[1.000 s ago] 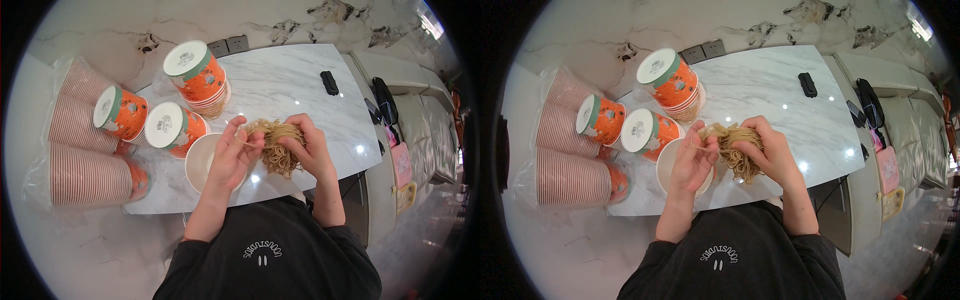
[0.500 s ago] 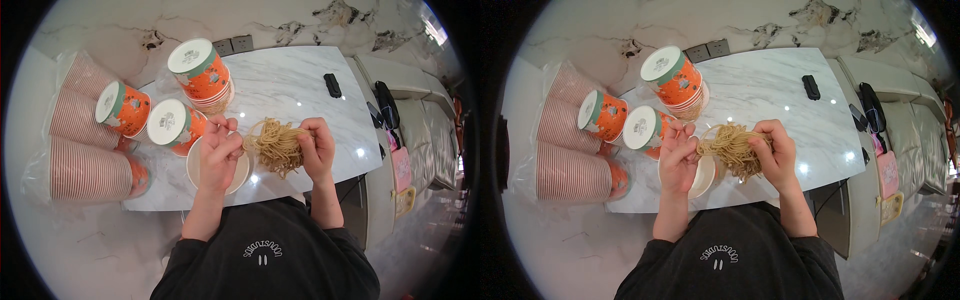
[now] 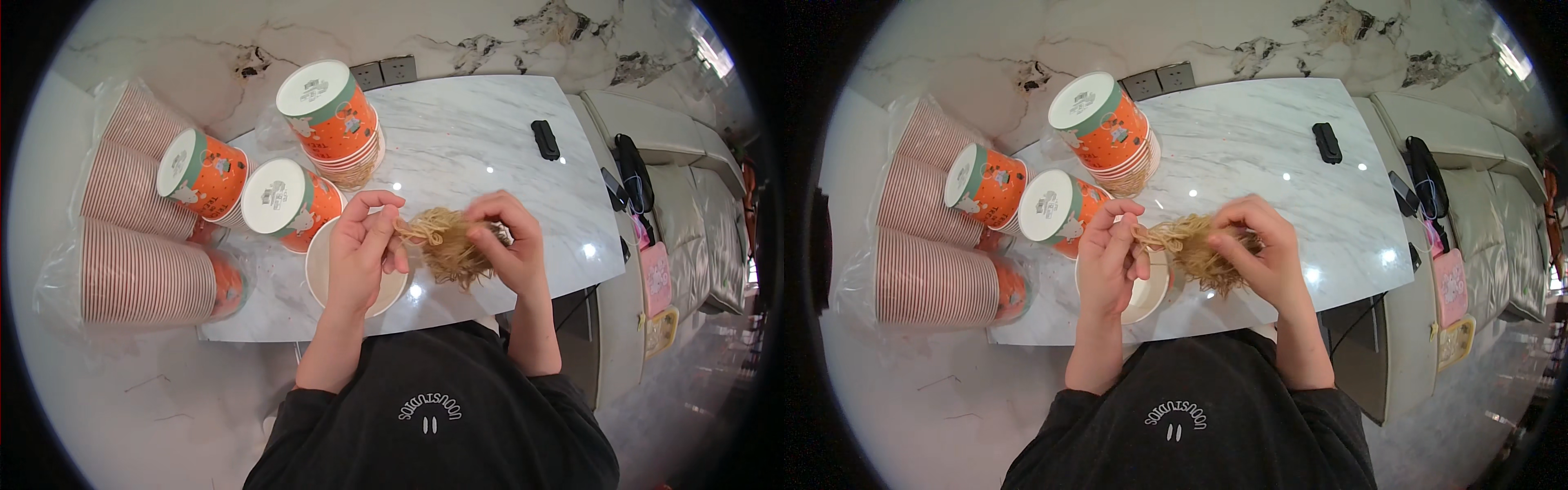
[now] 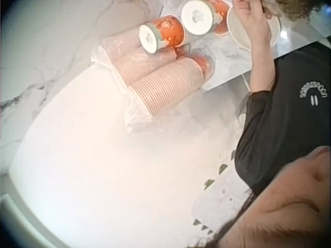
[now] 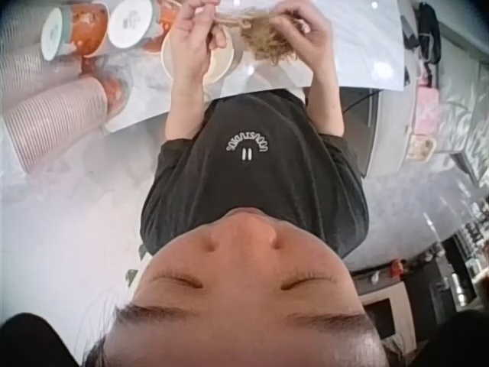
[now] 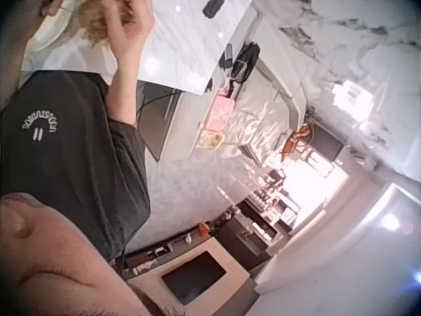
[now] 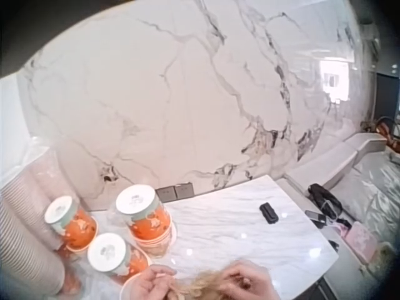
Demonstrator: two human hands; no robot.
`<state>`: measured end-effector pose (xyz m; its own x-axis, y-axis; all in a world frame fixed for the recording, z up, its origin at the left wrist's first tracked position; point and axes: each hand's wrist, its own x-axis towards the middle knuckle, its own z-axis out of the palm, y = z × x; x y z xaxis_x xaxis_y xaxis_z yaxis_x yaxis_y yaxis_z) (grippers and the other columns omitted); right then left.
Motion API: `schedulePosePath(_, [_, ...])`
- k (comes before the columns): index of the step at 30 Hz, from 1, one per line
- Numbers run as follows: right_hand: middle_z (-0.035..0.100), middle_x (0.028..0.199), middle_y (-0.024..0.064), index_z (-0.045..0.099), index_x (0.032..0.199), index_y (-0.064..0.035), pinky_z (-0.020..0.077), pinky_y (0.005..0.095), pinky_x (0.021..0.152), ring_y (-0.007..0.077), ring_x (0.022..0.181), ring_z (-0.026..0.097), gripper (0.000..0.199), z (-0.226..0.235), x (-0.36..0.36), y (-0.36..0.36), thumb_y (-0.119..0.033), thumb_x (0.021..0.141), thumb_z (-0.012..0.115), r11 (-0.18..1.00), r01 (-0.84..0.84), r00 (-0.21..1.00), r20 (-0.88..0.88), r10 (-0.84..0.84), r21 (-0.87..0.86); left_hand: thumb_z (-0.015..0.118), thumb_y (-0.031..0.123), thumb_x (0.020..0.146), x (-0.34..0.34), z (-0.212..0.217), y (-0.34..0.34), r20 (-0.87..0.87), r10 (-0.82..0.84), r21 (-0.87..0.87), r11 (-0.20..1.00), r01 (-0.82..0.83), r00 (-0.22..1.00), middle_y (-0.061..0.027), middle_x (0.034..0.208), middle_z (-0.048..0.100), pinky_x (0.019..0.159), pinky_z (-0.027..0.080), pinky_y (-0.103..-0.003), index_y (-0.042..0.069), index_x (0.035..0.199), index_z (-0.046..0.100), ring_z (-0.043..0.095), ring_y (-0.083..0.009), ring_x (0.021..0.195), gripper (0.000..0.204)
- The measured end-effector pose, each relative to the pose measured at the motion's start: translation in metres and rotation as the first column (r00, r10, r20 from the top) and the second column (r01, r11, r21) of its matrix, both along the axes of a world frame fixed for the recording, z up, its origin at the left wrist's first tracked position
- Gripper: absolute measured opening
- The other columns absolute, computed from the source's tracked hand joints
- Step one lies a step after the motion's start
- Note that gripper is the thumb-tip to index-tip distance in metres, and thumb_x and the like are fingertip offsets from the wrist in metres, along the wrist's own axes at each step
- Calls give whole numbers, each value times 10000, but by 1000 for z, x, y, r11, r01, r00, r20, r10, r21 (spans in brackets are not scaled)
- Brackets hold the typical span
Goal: Portioning dry noodles into printed paper cups at a workstation.
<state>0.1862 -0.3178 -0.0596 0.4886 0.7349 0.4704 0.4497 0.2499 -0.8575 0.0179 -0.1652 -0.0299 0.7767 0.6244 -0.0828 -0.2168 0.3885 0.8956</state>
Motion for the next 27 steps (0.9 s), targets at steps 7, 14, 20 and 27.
schedulePosePath(7, [704, 925, 65, 755, 1126, -18, 485, 290, 757, 151, 834, 610, 331, 8, -19, 13, -53, 803, 818, 988, -75, 988, -146, 55, -137, 534, 186, 1085, 11, -7, -5, 24, -96, 28, 995, 95, 995, -80, 872, 713, 500, 378, -180, 47, 1254, 539, 594, -70, 561, 219])
schedulePosePath(14, [700, 849, 42, 751, 1011, 11, 490, 261, 707, 113, 752, 598, 99, -1, -11, 9, -17, 923, 716, 999, -38, 979, -202, 40, 14, 629, 48, 992, 9, -9, -1, 16, -109, 139, 985, 105, 994, -99, 939, 722, 564, 417, -167, 14, 1296, 491, 578, -24, 626, 336])
schedulePosePath(20, [629, 884, -8, 666, 1007, -8, 453, 238, 699, 71, 754, 544, 152, 1, 1, 3, -143, 1044, 607, 983, 138, 779, -626, -32, 122, 711, -72, 893, 8, -19, 2, -84, -117, 173, 976, 131, 989, -94, 965, 721, 599, 432, -158, 2, 1299, 494, 558, 4, 658, 466])
schedulePosePath(27, [619, 831, -10, 641, 1105, -14, 460, 238, 682, 62, 695, 531, 173, 2, 33, -11, -166, 1072, 566, 841, 360, 678, -733, 61, 404, 683, -54, 916, 6, -29, 10, -199, -174, 276, 934, 225, 964, -43, 1003, 686, 615, 429, -163, 18, 1244, 550, 557, 9, 700, 361])
